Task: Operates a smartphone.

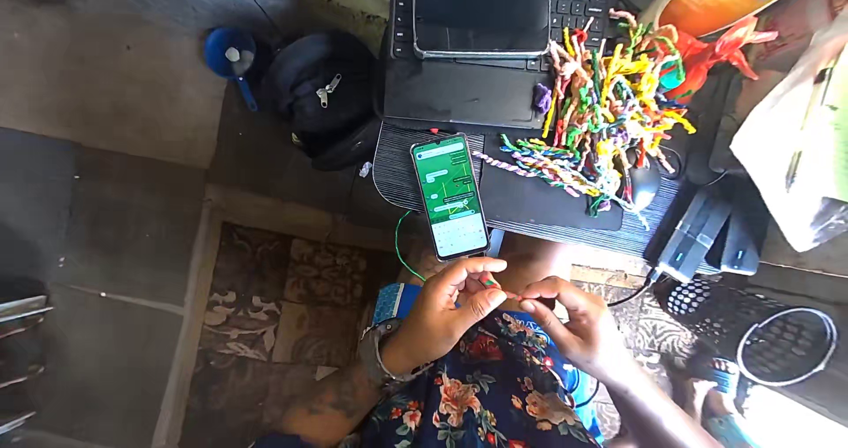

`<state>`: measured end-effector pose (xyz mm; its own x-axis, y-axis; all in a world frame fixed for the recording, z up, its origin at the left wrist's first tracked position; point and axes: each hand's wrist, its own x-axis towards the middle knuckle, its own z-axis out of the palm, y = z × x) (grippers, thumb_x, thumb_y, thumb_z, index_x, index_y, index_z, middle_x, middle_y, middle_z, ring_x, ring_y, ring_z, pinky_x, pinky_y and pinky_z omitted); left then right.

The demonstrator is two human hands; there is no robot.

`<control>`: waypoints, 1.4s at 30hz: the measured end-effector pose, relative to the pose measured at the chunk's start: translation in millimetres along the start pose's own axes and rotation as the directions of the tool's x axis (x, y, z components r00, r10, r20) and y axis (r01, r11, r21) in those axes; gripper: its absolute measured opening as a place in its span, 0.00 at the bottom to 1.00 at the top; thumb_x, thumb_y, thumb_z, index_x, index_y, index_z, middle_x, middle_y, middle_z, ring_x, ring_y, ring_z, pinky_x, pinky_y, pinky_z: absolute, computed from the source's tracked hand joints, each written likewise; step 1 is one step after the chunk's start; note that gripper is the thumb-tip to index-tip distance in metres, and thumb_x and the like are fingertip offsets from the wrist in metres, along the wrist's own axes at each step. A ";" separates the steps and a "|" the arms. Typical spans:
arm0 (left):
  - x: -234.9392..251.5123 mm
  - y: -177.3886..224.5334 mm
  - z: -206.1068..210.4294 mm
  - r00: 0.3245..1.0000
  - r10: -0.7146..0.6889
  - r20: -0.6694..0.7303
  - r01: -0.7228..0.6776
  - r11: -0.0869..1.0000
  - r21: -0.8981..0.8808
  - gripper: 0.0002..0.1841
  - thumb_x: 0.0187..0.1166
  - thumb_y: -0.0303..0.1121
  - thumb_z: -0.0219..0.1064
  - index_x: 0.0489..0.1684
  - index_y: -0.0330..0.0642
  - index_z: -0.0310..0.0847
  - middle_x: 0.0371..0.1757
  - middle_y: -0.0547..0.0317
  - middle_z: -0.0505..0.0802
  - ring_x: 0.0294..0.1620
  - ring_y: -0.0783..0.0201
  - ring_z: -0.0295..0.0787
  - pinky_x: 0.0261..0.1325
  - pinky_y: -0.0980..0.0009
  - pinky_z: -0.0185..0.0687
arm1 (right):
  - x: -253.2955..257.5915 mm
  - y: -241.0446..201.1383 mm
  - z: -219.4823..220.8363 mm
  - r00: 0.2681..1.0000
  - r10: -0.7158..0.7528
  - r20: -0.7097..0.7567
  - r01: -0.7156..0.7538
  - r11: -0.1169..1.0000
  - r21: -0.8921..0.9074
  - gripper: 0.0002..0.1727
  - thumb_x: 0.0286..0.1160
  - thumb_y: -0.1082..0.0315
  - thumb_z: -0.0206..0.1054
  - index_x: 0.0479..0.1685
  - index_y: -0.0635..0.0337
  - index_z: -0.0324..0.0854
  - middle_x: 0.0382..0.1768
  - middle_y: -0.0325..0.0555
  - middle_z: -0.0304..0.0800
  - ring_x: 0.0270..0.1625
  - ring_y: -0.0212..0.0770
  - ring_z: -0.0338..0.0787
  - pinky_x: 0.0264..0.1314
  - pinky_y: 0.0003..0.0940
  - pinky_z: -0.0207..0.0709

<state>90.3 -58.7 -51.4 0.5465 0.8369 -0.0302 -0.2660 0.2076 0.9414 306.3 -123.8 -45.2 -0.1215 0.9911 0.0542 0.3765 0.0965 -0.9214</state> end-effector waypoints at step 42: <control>-4.6 4.8 -32.4 0.935 0.354 0.000 -0.350 0.925 0.147 0.07 0.88 0.36 0.62 0.48 0.50 0.88 0.49 0.74 0.91 0.55 0.82 0.85 0.60 0.84 0.80 | -0.4 -24.2 16.3 0.970 0.119 0.211 -0.209 0.852 0.480 0.19 0.91 0.54 0.55 0.39 0.50 0.88 0.30 0.22 0.87 0.36 0.11 0.81 0.42 0.10 0.74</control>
<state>60.9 -45.2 -57.6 0.4170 0.8561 0.3052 -0.3211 -0.1754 0.9307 282.2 -128.1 -29.2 -0.2672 0.9537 -0.1382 -0.0945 -0.1686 -0.9811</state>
